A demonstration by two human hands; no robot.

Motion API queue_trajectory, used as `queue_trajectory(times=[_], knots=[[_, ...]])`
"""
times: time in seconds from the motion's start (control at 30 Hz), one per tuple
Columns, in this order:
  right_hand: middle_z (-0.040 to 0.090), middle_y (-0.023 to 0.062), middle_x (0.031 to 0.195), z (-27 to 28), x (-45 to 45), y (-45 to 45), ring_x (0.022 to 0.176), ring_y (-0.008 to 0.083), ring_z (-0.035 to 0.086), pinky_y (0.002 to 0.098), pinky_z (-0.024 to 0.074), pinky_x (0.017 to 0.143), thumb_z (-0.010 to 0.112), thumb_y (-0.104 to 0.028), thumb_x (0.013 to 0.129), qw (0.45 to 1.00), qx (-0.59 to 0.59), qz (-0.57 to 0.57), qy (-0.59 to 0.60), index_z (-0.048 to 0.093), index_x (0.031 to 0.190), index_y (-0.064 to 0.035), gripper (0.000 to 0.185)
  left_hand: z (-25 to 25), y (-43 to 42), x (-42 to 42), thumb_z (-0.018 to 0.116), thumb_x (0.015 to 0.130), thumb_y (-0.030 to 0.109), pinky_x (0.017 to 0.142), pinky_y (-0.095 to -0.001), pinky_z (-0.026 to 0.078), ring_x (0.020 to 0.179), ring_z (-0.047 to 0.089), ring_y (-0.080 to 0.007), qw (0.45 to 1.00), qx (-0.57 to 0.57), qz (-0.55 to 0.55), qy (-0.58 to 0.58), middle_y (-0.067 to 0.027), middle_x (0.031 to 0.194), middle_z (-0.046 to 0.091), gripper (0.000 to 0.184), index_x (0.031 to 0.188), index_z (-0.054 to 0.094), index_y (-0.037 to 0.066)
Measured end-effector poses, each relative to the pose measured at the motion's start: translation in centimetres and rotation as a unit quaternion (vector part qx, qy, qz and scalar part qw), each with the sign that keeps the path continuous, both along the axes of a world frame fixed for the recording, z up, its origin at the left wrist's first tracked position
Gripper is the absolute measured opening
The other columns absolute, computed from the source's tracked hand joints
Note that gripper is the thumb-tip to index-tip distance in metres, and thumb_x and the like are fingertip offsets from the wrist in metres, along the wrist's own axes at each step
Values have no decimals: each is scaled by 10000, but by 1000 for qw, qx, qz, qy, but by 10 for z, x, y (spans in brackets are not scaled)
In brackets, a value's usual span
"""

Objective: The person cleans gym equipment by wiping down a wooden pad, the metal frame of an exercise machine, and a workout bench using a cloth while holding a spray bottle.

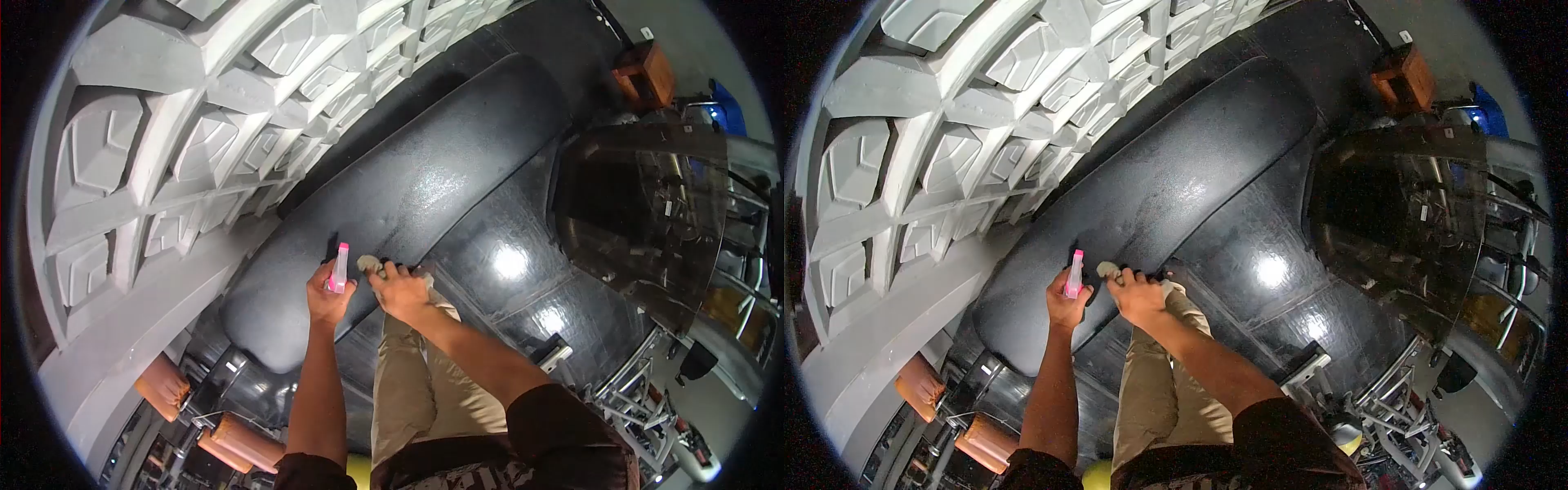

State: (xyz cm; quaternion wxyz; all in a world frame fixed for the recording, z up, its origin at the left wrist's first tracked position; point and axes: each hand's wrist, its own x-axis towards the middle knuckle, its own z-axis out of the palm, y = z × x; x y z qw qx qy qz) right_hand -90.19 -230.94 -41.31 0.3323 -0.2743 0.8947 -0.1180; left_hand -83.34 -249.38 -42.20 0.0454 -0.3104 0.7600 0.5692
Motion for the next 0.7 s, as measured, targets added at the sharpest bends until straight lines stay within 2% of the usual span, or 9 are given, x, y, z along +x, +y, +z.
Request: queue_trajectory(times=[0.13, 0.17, 0.2, 0.33, 0.43, 0.57, 0.6, 0.63, 0.7], knots=[[561, 151, 1169, -11, -48, 17, 1037, 331, 635, 532, 549, 740, 575, -298, 931, 999, -2, 48, 25, 556, 1342, -264, 413, -5, 0, 2, 779, 684, 54, 839, -309, 507, 885, 647, -176, 1000, 9, 19, -8, -63, 937, 671, 449, 1124, 701, 14], [573, 156, 1143, -9, -75, 25, 1002, 341, 650, 536, 550, 736, 541, -286, 951, 999, -3, -4, 48, 558, 1325, -262, 375, -5, 0, 2, 777, 683, 56, 831, -308, 508, 878, 647, -177, 1000, -4, 12, -3, -65, 931, 671, 446, 1121, 702, 15], [585, 159, 1151, -13, -104, 31, 980, 345, 669, 541, 555, 760, 534, -286, 957, 995, 85, -55, 21, 564, 1306, -270, 350, -3, 1, 0, 775, 682, 57, 823, -308, 509, 871, 648, -177, 1000, -17, 6, 1, -67, 926, 672, 443, 1118, 703, 17], [602, 201, 1196, -19, -180, 73, 1033, 416, 663, 544, 555, 832, 592, -320, 947, 934, -14, -335, 125, 555, 1310, -263, 370, 3, 6, -2, 769, 678, 61, 782, -309, 511, 837, 651, -179, 998, -55, 1, 17, -70, 895, 668, 433, 1103, 702, 18], [602, 219, 1193, -24, -179, 64, 1019, 445, 659, 545, 553, 832, 622, -324, 931, 920, 8, -376, 113, 553, 1312, -239, 396, 2, 6, -3, 766, 679, 65, 759, -310, 508, 813, 647, -181, 998, -52, -2, 46, -68, 885, 665, 417, 1089, 704, 19], [588, 216, 1206, -32, -97, 21, 1018, 412, 661, 524, 556, 803, 675, -305, 878, 973, -11, -227, 45, 549, 1334, -175, 490, 4, 7, -6, 761, 678, 79, 759, -313, 503, 809, 636, -182, 999, -43, 7, 13, -62, 868, 654, 401, 1072, 711, 22], [579, 195, 1186, -37, -64, 12, 1029, 373, 652, 515, 553, 788, 676, -318, 872, 987, -24, -144, 61, 563, 1328, -197, 484, 1, 7, -3, 761, 678, 84, 760, -315, 502, 810, 633, -181, 999, -39, 13, 14, -60, 863, 651, 398, 1068, 712, 23], [579, 170, 1122, -15, -44, 0, 1016, 348, 650, 508, 553, 778, 686, -310, 852, 996, -15, -86, -19, 570, 1325, -224, 494, 0, 8, -2, 760, 677, 89, 760, -316, 501, 810, 630, -179, 999, -34, 18, 15, -58, 858, 647, 395, 1063, 714, 23], [549, 125, 1154, -12, 0, -9, 1017, 342, 650, 525, 546, 759, 650, -245, 852, 998, -31, 26, -42, 594, 1271, -259, 423, 4, 9, -6, 759, 677, 95, 764, -318, 500, 815, 627, -179, 999, -32, 12, 33, -55, 851, 641, 394, 1061, 711, 22]])
